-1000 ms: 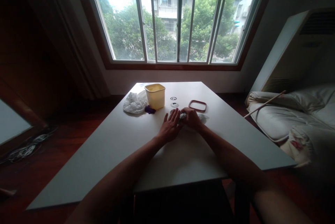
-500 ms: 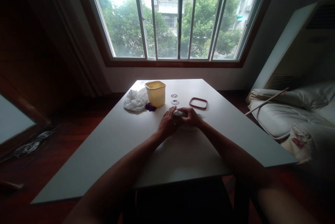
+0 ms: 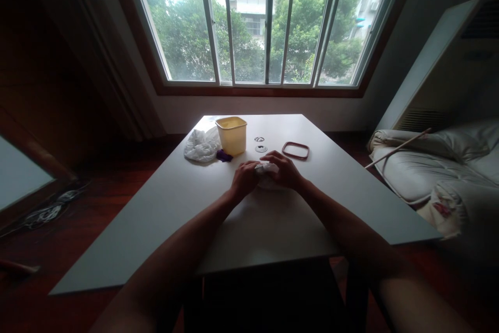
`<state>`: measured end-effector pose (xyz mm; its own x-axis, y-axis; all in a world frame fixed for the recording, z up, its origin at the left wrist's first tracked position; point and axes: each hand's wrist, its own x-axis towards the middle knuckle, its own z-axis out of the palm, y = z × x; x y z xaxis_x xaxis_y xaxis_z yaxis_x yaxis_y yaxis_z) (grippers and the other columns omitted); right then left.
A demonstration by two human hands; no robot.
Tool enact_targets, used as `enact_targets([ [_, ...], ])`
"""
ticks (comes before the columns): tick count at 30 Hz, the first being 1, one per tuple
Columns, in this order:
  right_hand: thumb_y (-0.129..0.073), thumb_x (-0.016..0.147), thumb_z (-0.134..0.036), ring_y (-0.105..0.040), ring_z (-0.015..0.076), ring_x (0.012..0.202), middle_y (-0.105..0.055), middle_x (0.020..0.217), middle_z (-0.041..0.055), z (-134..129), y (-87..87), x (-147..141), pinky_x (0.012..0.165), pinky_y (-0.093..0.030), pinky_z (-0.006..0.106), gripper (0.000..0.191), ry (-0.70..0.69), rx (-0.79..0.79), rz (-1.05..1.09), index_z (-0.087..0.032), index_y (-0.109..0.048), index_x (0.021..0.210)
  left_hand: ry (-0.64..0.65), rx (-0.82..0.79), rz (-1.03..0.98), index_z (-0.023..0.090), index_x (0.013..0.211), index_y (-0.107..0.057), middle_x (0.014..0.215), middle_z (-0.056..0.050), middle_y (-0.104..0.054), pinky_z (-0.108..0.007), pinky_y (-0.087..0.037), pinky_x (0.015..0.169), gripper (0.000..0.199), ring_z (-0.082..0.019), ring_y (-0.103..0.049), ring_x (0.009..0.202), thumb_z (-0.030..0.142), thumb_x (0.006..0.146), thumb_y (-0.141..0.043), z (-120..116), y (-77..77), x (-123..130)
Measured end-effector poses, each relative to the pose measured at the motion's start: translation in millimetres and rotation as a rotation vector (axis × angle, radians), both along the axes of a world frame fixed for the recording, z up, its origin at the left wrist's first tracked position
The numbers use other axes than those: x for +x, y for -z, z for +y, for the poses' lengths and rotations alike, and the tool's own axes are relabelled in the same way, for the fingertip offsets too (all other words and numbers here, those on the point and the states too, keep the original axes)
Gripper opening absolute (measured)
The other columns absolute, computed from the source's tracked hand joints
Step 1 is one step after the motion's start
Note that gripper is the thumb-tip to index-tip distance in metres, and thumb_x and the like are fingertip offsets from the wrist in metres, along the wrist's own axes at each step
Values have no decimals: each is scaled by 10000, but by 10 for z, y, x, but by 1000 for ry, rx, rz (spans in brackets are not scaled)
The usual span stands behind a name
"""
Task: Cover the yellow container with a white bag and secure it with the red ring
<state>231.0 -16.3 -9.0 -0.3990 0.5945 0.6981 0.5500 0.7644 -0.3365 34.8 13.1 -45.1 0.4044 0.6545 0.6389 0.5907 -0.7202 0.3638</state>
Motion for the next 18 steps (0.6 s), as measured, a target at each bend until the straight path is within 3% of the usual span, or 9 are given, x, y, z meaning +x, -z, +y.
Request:
enact_targets([
  [4, -529, 900, -64, -665, 180, 1027, -673, 1256, 55, -53, -1, -40, 844, -524, 273, 451, -4, 56, -197, -278, -656, 1277, 68, 3, 7, 176, 1056, -743, 1153, -105, -737, -421, -506, 1036, 319, -255, -671, 1114, 77, 792, -593, 67, 98, -2],
  [9, -551, 909, -84, -676, 168, 966, -698, 1204, 54, -67, 4, -90, 803, -499, 241, 383, 64, 5, -325, -280, -705, 1201, 148, 5, 26, 177, 1242, -680, 1322, -123, -661, -477, -452, 1111, 428, -274, -582, 1273, 100, 836, -567, 123, 193, 2],
  [18, -567, 884, -130, -673, 184, 861, -736, 1009, 80, 50, 20, -64, 754, -472, 259, 267, 142, -134, -292, -205, -732, 1081, 127, -45, 144, 192, 1384, -556, 1447, -132, -560, -500, -394, 1156, 522, -288, -495, 1369, 164, 863, -581, 50, 98, -54],
])
